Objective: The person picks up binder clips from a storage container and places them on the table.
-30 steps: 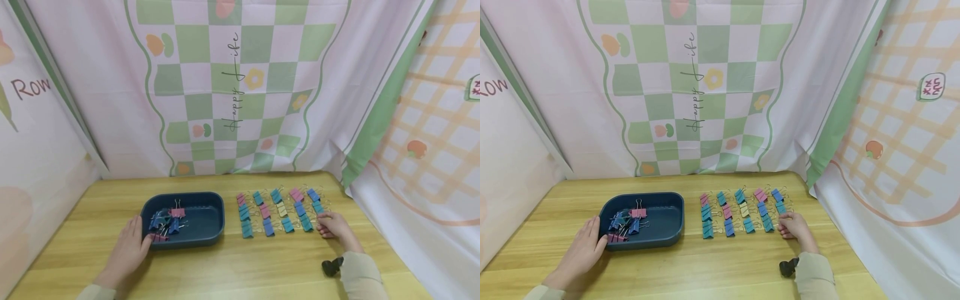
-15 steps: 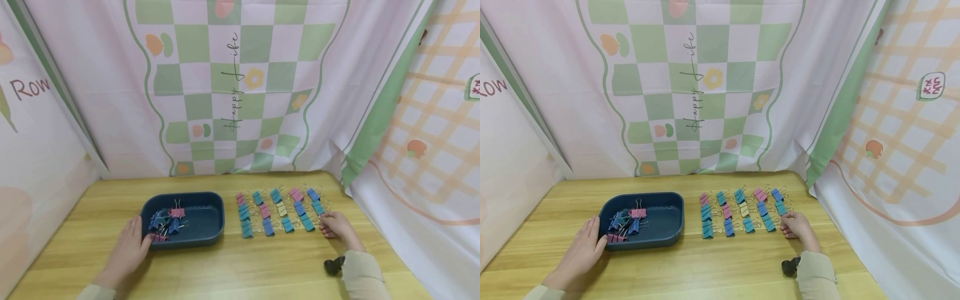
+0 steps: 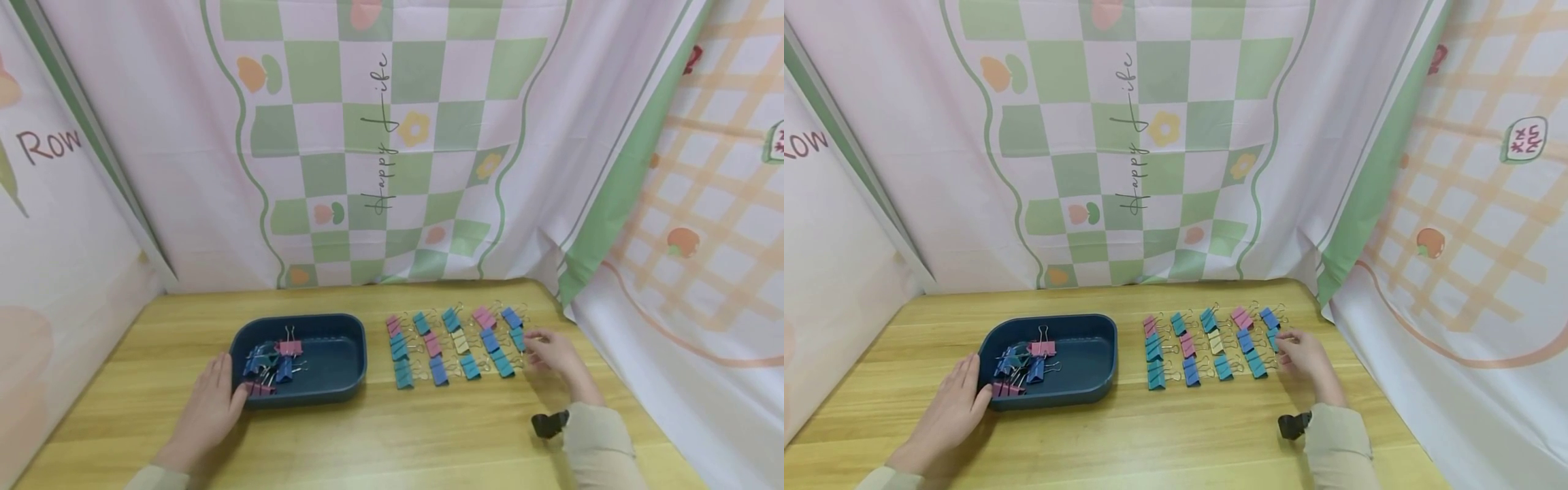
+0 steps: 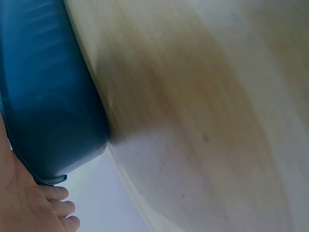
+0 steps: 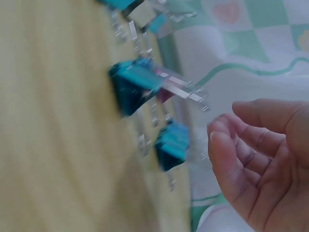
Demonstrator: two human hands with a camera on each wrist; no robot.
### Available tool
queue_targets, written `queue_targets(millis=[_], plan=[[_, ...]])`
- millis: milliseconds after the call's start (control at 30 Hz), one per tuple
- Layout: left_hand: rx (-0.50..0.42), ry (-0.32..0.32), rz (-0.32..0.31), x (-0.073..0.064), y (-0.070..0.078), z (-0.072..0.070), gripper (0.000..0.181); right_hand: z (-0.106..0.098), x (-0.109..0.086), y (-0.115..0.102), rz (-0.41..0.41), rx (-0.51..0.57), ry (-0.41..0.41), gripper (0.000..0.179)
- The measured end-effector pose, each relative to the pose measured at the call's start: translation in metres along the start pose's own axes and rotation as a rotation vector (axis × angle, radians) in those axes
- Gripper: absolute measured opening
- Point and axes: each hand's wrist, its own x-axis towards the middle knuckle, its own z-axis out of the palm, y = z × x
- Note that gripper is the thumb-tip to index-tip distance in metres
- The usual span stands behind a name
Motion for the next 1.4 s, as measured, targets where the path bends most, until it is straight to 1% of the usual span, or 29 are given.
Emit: queue_targets(millis=[167, 367, 500, 700, 900, 1100, 1300, 1400], plan=[[0.004, 0.011, 0.001, 0.0, 0.0, 0.0, 0.066, 0.001, 0.002, -0.018, -0.09, 0.018, 0.005, 0.044], [0.001, 0.016, 0.005, -0.001, 0.001, -0.001, 0.066, 0.009, 0.005, -0.044, -0.141, 0.035, -0.009, 0.044], [0.007, 0.008, 0.005, -0.001, 0.001, -0.001, 0.066, 0.019, 0.007, -0.06, -0.17, 0.068, -0.026, 0.041], [0.011, 0.016, 0.009, 0.001, 0.0, 0.0, 0.066, 0.035, 0.014, -0.081, -0.23, 0.046, -0.045, 0.041], [0.011, 0.022, 0.01, 0.001, -0.001, 0.001, 0.066, 0.05, 0.021, -0.103, -0.26, 0.063, -0.068, 0.038], [0.014, 0.023, 0.013, 0.0, 0.0, 0.0, 0.065, 0.064, 0.028, -0.123, -0.277, 0.044, -0.088, 0.035], [0.009, 0.017, 0.006, -0.001, 0.001, -0.001, 0.065, 0.08, 0.03, -0.146, -0.355, -0.01, -0.135, 0.037], [0.01, 0.016, 0.006, -0.001, 0.001, -0.001, 0.066, 0.091, 0.028, -0.158, -0.372, -0.004, -0.166, 0.036]])
